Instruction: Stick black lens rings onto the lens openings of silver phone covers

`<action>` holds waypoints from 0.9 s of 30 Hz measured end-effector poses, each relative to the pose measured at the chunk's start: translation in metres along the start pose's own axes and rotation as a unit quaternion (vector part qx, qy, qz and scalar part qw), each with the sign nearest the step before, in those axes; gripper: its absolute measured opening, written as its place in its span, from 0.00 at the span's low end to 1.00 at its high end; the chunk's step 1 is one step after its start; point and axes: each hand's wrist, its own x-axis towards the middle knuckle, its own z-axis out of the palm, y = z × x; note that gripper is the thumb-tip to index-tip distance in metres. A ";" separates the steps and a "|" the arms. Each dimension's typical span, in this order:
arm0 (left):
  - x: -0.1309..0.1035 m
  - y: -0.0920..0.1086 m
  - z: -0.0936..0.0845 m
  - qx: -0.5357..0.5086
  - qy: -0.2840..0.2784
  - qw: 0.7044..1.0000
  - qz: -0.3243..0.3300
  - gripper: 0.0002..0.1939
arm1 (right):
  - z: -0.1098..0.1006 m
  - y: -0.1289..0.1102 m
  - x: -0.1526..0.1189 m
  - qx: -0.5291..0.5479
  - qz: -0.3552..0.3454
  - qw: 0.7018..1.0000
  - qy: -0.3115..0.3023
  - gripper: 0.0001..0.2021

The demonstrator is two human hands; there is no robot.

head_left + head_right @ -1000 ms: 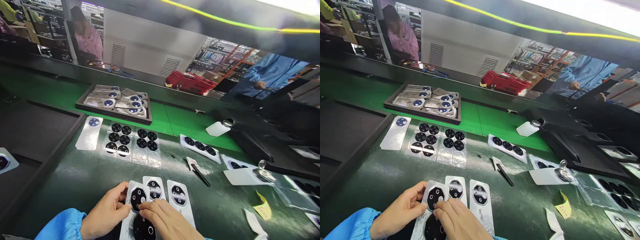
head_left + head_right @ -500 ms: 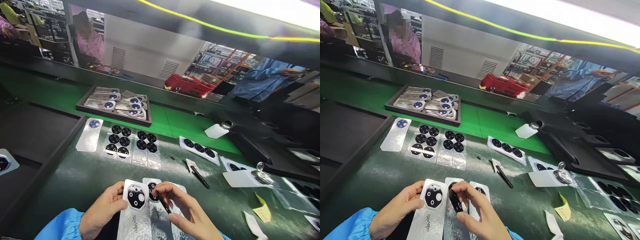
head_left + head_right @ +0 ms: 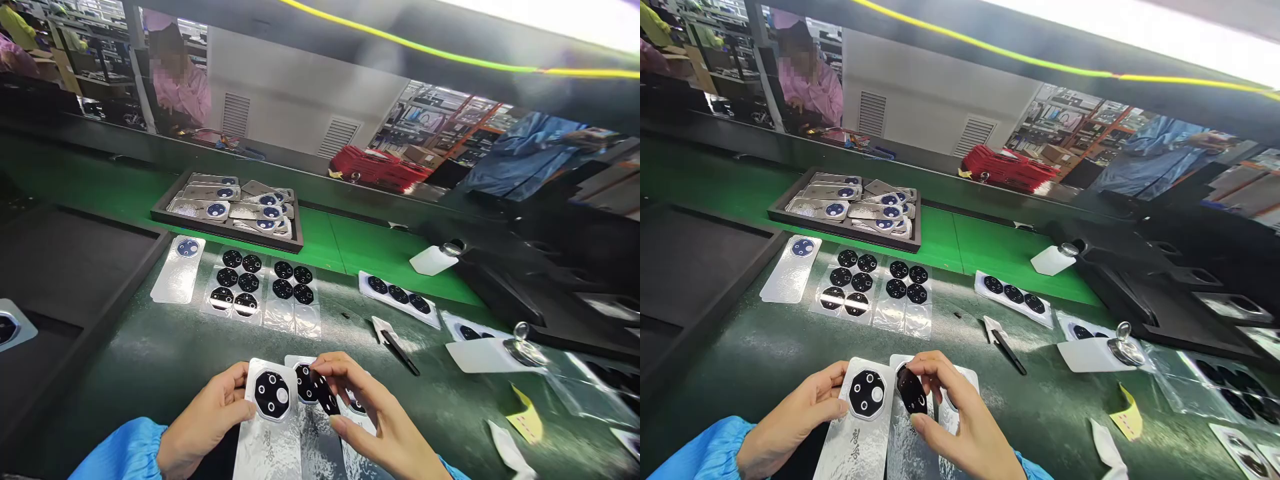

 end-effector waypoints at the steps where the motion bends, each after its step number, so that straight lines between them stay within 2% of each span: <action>1: 0.000 0.000 0.000 0.000 0.000 1.000 -0.001 0.22 | 0.000 -0.001 0.001 -0.004 0.002 1.000 -0.001 0.15; 5: 0.000 -0.002 -0.002 -0.003 0.000 1.000 0.004 0.22 | -0.001 -0.006 0.006 -0.022 0.002 1.000 0.002 0.15; 11: 0.001 -0.001 0.000 0.004 -0.003 1.000 0.006 0.21 | 0.009 -0.012 0.013 -0.093 -0.043 0.995 0.002 0.17; 18: 0.000 0.000 0.003 0.018 -0.009 1.000 0.016 0.19 | 0.032 -0.022 0.021 -0.166 -0.056 0.983 -0.056 0.26; 27: -0.001 0.001 0.003 0.015 -0.014 1.000 0.009 0.19 | 0.038 -0.027 0.026 -0.184 -0.041 0.978 -0.089 0.23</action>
